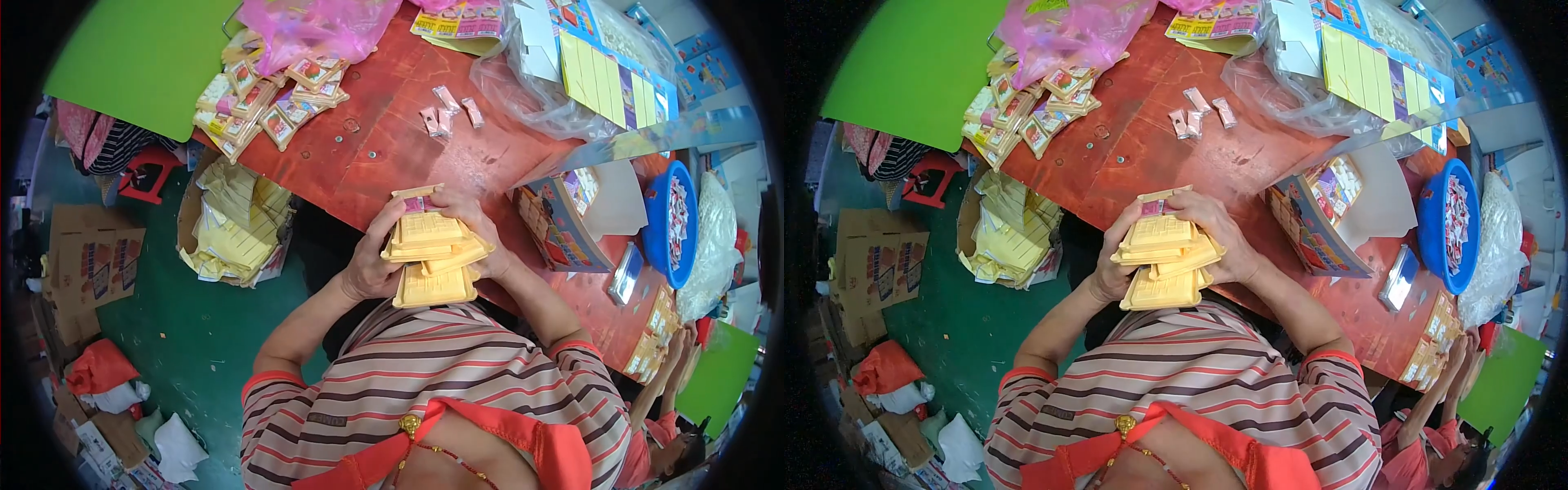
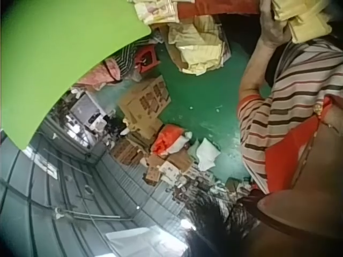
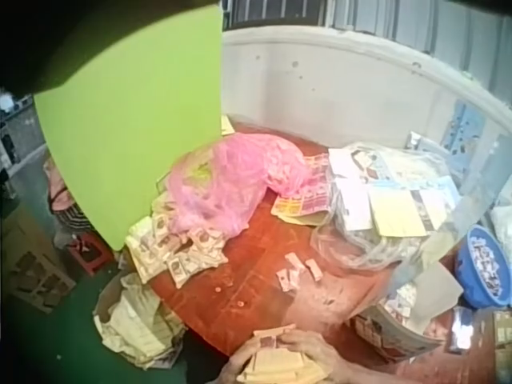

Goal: Folding cardboard boxes and filling them with individually wrapped biscuit packets.

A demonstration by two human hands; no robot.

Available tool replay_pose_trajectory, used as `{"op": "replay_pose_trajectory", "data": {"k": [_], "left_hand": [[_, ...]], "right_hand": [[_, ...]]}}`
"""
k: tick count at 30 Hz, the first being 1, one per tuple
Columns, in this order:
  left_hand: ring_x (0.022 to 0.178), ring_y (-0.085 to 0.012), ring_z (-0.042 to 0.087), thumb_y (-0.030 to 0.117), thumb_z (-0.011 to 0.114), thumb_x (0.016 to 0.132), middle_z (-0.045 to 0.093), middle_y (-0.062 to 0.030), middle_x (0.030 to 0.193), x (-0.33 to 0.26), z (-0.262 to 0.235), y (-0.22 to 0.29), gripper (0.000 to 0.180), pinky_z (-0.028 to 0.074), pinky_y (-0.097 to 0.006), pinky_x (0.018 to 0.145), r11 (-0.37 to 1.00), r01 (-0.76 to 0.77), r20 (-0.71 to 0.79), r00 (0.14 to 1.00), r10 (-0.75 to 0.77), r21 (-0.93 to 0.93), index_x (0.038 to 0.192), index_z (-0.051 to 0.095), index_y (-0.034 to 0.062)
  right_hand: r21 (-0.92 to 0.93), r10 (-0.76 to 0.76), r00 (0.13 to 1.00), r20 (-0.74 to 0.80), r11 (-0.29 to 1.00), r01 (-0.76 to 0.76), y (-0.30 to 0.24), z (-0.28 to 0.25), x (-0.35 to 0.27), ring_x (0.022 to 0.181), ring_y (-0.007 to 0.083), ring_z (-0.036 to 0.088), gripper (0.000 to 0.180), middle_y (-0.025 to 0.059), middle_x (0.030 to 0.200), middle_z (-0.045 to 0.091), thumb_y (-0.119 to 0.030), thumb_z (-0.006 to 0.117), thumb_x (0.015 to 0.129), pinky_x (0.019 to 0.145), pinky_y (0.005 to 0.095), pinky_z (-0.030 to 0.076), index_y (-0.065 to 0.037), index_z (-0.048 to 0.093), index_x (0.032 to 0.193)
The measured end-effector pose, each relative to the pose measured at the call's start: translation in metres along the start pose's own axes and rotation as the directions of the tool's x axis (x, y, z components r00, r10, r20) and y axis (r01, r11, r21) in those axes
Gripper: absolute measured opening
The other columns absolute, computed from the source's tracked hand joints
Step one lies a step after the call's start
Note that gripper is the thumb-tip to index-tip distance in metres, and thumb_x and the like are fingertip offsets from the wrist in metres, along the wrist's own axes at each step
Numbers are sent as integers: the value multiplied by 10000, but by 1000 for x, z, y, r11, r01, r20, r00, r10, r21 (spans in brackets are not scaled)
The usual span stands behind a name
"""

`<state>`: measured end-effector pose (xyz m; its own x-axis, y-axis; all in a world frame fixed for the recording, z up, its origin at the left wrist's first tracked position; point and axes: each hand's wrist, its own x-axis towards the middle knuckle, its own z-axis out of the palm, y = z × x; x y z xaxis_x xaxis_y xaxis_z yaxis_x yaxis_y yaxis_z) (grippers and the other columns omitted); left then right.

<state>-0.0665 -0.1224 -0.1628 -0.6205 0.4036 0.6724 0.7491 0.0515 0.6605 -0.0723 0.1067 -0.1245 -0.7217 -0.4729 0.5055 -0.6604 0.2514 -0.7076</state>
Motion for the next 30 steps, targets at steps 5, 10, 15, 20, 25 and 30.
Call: {"op": "replay_pose_trajectory", "data": {"k": [5,10,15,20,25,30], "left_hand": [[1327,-453,391,142,759,769,282,-309,1476,-1,3,2,525,351,-493,1094,999,38,-20,999,-39,-8,1222,513,40],[1312,-359,413,319,656,867,276,-285,1497,23,9,14,686,337,-414,1077,752,265,-96,912,-399,-603,1367,315,-4],[1336,-252,384,673,480,890,351,-188,1477,50,24,13,916,282,-378,1112,681,295,-271,756,-595,-670,1464,238,2],[1366,-267,350,688,323,933,381,-182,1460,56,27,5,854,255,-375,1125,707,366,-192,795,-575,-605,1380,401,-35],[1332,-257,391,598,279,974,438,-191,1409,62,31,-2,752,282,-367,1109,792,291,-230,853,-469,-536,1333,452,-40],[1207,-237,492,598,292,981,511,-157,1306,89,33,-1,724,355,-366,1052,718,286,-290,774,-563,-634,1319,450,-24]], "right_hand": [[101,43,996,-76,994,-36,5,9,-2,1201,352,528,744,196,1286,524,-293,837,689,1026,458,397,-49,435,1265],[340,263,944,-201,922,-184,11,26,-1,1097,270,564,722,172,1198,537,-211,825,716,945,386,457,-38,388,1264],[355,368,924,-103,881,-312,14,23,-6,1146,268,525,801,170,1244,501,-203,813,713,984,382,425,-25,347,1339],[365,458,886,-77,840,-402,8,27,6,1261,296,440,1050,180,1383,395,-249,819,700,1075,395,349,-8,161,1483],[117,389,908,-153,920,-375,23,30,2,1258,360,450,1124,230,1392,394,-262,838,662,1085,427,345,21,132,1490],[-301,197,963,-181,921,-245,13,13,29,1229,341,478,961,198,1278,494,-221,806,682,1012,451,410,38,265,1432]]}}
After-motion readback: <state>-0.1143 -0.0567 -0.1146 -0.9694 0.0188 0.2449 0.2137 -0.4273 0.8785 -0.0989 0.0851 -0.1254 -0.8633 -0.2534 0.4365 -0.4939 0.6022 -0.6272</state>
